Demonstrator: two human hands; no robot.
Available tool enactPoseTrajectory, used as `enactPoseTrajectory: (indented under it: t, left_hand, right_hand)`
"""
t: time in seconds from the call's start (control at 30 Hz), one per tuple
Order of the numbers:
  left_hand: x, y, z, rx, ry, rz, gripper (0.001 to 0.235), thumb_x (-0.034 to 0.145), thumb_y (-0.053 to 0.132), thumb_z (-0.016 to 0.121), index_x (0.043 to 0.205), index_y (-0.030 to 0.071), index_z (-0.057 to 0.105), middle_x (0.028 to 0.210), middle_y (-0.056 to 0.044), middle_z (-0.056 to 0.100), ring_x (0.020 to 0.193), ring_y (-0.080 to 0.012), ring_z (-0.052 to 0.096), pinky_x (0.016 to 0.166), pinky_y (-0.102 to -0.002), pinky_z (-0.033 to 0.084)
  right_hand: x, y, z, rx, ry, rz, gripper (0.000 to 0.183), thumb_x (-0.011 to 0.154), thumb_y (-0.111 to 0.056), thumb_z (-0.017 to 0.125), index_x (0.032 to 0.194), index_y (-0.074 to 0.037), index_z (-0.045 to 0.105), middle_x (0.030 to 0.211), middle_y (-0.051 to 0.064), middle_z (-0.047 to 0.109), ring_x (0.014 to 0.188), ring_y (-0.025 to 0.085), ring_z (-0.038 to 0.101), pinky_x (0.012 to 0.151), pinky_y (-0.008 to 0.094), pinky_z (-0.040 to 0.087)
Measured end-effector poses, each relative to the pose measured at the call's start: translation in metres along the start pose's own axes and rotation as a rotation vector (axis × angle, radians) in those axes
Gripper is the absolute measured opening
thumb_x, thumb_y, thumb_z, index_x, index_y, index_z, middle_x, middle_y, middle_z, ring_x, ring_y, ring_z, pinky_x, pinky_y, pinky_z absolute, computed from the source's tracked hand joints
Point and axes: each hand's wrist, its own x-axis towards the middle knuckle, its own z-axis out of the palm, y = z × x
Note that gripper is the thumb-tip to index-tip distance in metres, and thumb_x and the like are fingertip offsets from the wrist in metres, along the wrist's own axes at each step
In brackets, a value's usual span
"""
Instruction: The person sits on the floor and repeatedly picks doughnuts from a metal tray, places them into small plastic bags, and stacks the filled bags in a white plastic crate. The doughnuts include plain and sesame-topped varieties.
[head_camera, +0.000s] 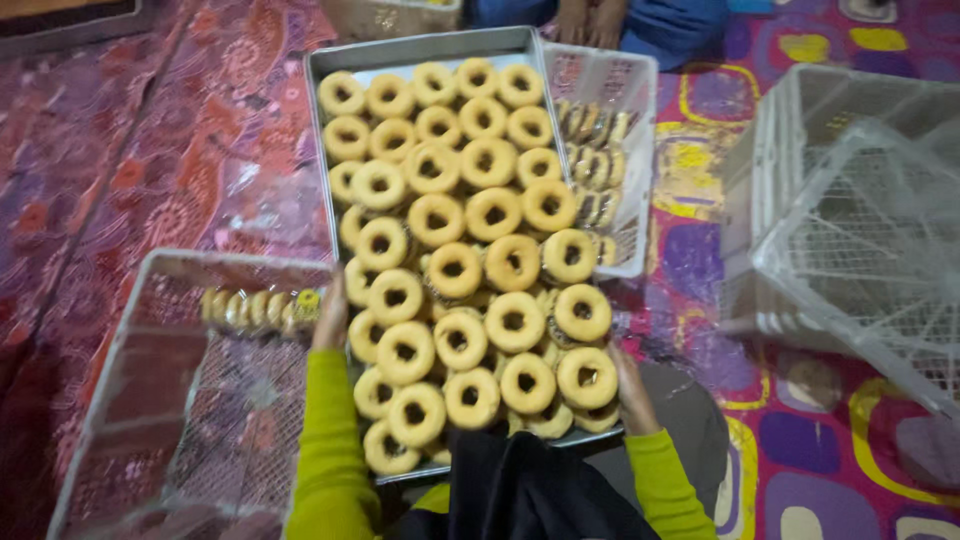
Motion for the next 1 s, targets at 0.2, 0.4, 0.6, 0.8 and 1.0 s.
enactPoseTrajectory:
  t: [0.2,0.4,0.6,0.8,1.0]
  left_hand:
    - [0.178,-0.009,0.144,0.013,-0.289,0.017,0.069,0.108,0.054,0.037,0.141,-0.002,0.059,0.136,-0.013,0.066,0.123,-0.0212,0.063,0.106,-0.036,0.05]
    - [0.273,-0.018,0.216,0.596,-0.165,-0.059,0.08,0.104,0.065,0.036,0.132,-0.004,0.065,0.13,-0.025,0.065,0.128,-0.0363,0.059,0.109,-0.043,0.044]
    - [0.273,0.023,0.219,0.804,0.108,0.255,0.075,0.101,0.059,0.035,0.13,-0.002,0.065,0.135,-0.027,0.062,0.134,-0.0419,0.053,0.12,-0.049,0.028]
    - [0.205,-0.003,0.166,0.571,-0.075,0.338,0.071,0.109,0.052,0.029,0.154,-0.003,0.037,0.161,-0.025,0.036,0.152,-0.0352,0.031,0.125,-0.042,0.023]
    - [0.134,-0.048,0.177,0.594,-0.119,0.487,0.066,0.115,0.046,0.029,0.16,-0.002,0.034,0.16,-0.023,0.041,0.149,-0.0344,0.036,0.124,-0.041,0.025]
  right_hand:
    - [0.072,-0.034,-0.036,0.155,0.231,-0.041,0.044,0.107,-0.038,0.052,0.123,-0.001,0.067,0.109,0.009,0.073,0.093,0.017,0.071,0.082,0.034,0.059]
    - [0.117,-0.044,-0.071,0.058,0.294,-0.048,0.055,0.108,-0.049,0.046,0.121,0.0,0.068,0.109,0.007,0.073,0.094,0.015,0.069,0.083,0.033,0.058]
    - [0.169,-0.052,-0.086,-0.191,0.25,-0.136,0.056,0.11,-0.049,0.042,0.117,-0.003,0.071,0.101,0.004,0.075,0.089,0.012,0.069,0.078,0.031,0.057]
    - [0.203,-0.081,-0.089,-0.804,0.256,-0.316,0.046,0.111,-0.042,0.049,0.113,-0.003,0.074,0.094,0.007,0.078,0.084,0.014,0.071,0.072,0.034,0.056]
    - [0.211,-0.115,-0.074,-0.75,0.062,-0.543,0.035,0.094,-0.021,0.07,0.122,0.0,0.069,0.11,0.009,0.076,0.098,0.014,0.07,0.08,0.035,0.057]
